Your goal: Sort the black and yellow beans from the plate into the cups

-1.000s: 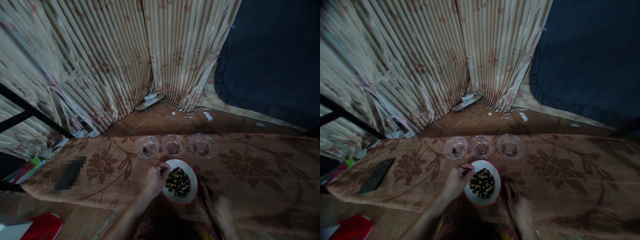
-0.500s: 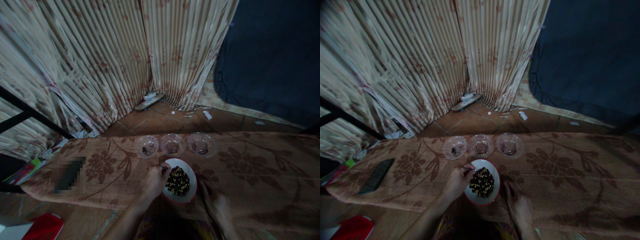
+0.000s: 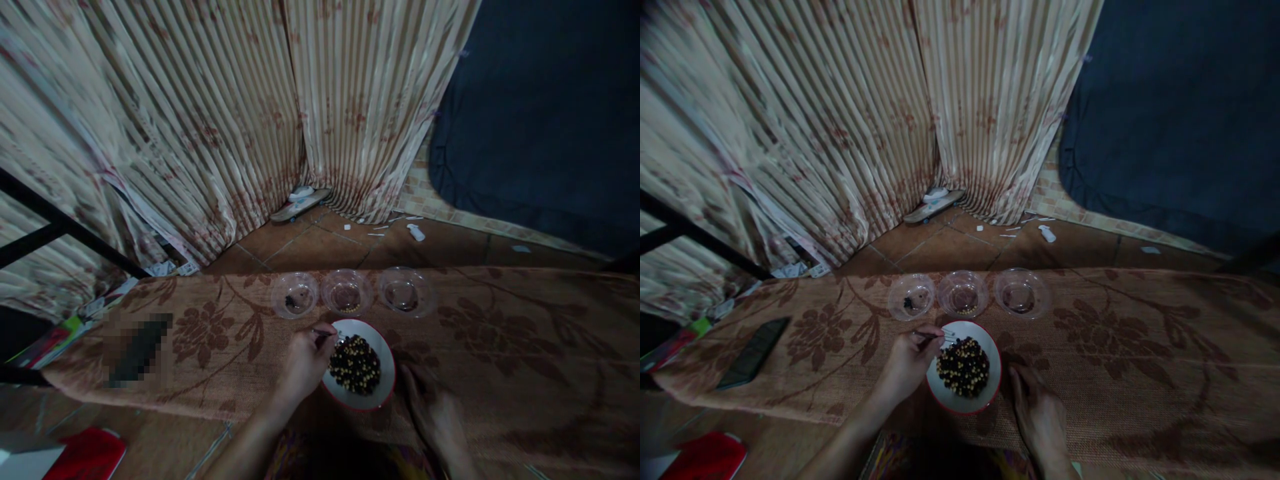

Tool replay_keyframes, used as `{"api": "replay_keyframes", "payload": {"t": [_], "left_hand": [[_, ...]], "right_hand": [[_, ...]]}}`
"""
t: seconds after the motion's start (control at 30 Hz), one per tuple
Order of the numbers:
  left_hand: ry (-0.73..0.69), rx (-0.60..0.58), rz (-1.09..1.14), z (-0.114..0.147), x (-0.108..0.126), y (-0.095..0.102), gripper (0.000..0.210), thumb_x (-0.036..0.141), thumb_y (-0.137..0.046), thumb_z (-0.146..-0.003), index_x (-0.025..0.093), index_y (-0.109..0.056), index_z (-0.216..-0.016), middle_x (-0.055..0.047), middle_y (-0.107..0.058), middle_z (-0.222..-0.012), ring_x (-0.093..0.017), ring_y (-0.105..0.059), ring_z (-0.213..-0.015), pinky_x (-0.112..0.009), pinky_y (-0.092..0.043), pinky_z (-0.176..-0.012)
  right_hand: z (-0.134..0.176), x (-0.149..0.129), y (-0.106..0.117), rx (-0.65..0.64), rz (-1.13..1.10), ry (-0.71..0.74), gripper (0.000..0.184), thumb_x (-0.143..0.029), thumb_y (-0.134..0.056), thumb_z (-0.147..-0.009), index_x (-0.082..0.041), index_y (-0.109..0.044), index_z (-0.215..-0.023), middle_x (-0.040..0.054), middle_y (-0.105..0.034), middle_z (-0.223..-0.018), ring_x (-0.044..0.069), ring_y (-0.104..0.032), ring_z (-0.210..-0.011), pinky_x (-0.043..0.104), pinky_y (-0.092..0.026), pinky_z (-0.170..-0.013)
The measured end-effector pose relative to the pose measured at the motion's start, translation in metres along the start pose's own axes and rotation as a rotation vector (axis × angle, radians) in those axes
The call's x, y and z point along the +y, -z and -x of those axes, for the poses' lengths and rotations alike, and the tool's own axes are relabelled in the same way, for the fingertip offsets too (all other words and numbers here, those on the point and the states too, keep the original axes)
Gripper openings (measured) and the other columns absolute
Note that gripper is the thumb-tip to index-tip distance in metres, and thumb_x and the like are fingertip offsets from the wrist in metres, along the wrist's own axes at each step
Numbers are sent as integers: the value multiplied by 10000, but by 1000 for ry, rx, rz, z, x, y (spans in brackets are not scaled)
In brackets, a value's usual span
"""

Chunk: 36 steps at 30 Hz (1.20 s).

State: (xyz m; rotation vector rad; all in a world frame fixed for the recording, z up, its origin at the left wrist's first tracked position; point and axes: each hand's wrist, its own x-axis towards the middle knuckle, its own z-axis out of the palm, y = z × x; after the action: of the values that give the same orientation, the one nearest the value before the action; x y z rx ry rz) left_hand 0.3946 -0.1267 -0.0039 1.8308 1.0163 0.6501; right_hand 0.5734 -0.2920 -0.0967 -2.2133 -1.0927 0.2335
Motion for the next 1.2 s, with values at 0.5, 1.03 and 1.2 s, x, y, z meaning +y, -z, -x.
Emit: {"api": "replay_keyframes", "payload": {"t": [0.5,1.03,1.2], "left_hand": [[-7,254,125,-22,0,55,235,377,-659,-762,152,-671,-829,-13,-666,-620,-144,-603,-558,-216,-446,-531],[58,304,128,-26,-25,72,214,355,-661,-739,154,-663,-813,11,-645,-619,-121,-571,-527,-202,-425,-514],[41,132,175,-1,-7,42,165,313,-629,-784,165,-659,-851,-21,-684,-771,-135,-609,-632,-209,-460,-571]], "right_hand": [[2,24,-14,15,-38,-19,549,-603,-309,-884,-238,-708,-983,79,-735,-1037,247,-722,-802,314,-554,-615],[2,21,-10,4,40,-11,512,-573,-332,-893,-243,-710,-988,85,-741,-1006,251,-722,-774,304,-540,-584],[2,16,-9,-13,44,-45,534,-587,-317,-898,-234,-704,-1000,79,-737,-1015,263,-719,-809,328,-542,-629]]}}
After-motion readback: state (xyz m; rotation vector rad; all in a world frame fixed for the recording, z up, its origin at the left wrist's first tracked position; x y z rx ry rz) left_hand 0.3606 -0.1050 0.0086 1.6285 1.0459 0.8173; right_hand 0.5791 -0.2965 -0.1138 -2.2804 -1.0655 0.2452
